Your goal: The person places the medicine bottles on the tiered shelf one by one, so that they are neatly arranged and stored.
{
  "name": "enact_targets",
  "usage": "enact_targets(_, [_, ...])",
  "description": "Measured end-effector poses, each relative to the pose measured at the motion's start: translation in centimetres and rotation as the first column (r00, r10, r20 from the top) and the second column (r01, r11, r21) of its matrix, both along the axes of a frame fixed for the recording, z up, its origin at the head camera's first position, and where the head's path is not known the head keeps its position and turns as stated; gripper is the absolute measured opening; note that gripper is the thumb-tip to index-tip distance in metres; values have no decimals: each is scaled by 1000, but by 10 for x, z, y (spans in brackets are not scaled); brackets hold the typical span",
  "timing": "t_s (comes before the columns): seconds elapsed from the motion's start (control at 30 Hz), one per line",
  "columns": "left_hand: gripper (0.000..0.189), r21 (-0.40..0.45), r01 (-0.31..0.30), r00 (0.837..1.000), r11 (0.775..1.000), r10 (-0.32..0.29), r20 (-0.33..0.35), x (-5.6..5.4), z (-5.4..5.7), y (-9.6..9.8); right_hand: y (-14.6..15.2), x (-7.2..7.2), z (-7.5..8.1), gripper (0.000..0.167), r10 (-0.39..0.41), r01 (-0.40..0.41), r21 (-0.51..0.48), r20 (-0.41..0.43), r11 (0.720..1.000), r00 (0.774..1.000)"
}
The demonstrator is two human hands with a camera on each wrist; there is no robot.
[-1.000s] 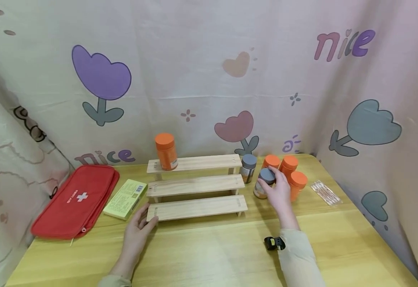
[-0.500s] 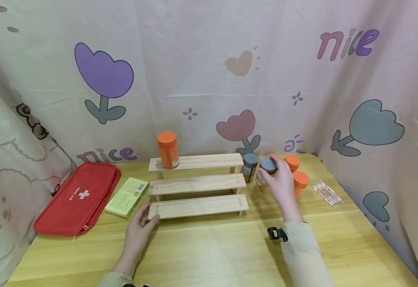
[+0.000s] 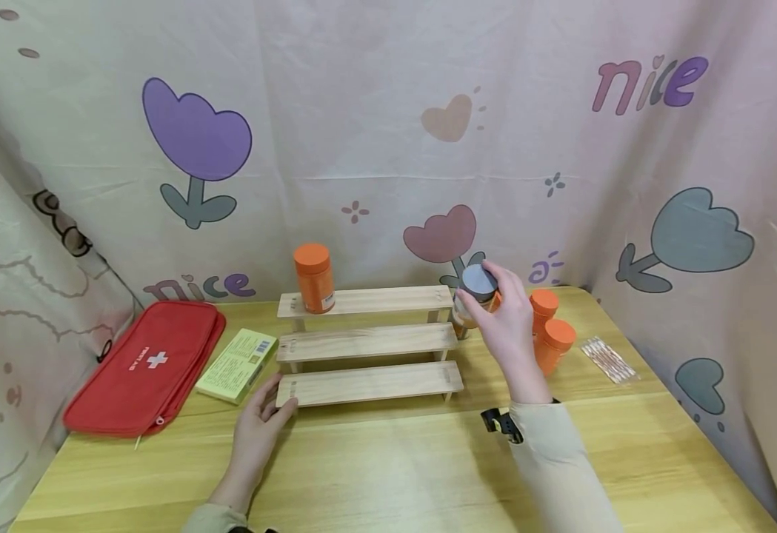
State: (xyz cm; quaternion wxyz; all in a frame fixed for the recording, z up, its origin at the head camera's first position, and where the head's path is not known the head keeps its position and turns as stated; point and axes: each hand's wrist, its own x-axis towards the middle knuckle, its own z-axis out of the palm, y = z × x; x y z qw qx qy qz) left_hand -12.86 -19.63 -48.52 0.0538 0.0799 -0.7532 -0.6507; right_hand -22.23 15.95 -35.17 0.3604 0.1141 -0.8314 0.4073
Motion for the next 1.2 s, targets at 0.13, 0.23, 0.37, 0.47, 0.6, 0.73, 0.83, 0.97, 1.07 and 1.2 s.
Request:
enact_targets(0.13, [68, -2, 2, 1000, 1000, -2, 0, 0, 0, -1, -16, -3, 8, 58, 72, -72, 14, -18, 997, 997])
enact_targets(0.23, [68, -8, 1, 1000, 1000, -1, 2, 0, -1, -1, -29, -7, 13, 56, 127, -127, 15, -24, 992, 992])
enact_targets(0.37, [69, -10, -1, 1000, 1000, 1, 1, -1, -1, -2, -46, -15, 18, 56, 188, -188, 26, -24, 982, 982])
enact_targets(0.47, [69, -4, -2, 1000, 1000, 2, 1, -1, -2, -2, -58, -20, 21, 57, 221, -221, 43, -10, 974, 975])
enact_targets(0.6, [68, -3, -6, 1000, 1000, 6, 4, -1, -2, -1, -73, -28, 22, 58, 250, -252, 46, 45, 967, 967])
enact_targets(0.73, [68, -9, -8, 1000, 1000, 8, 7, -1, -3, -1, -86, -37, 21, 58, 274, -278, 20, 112, 960, 955])
enact_targets(0.83, [68, -8, -8, 1000, 1000, 8, 6, -1, -3, -1, -94, -43, 20, 58, 287, -290, 1, 149, 957, 946])
enact_targets(0.97, [68, -6, -11, 1000, 1000, 11, 3, -1, -3, -1, -102, -49, 20, 58, 307, -309, -16, 177, 951, 935])
enact_targets(1.07, [68, -3, -9, 1000, 1000, 9, 0, -2, -3, -1, -107, -52, 21, 57, 311, -313, -24, 194, 950, 930])
enact_targets(1.2, [69, -3, -2, 1000, 1000, 2, 0, -1, -1, 0, -111, -56, 21, 57, 309, -311, -25, 219, 950, 926])
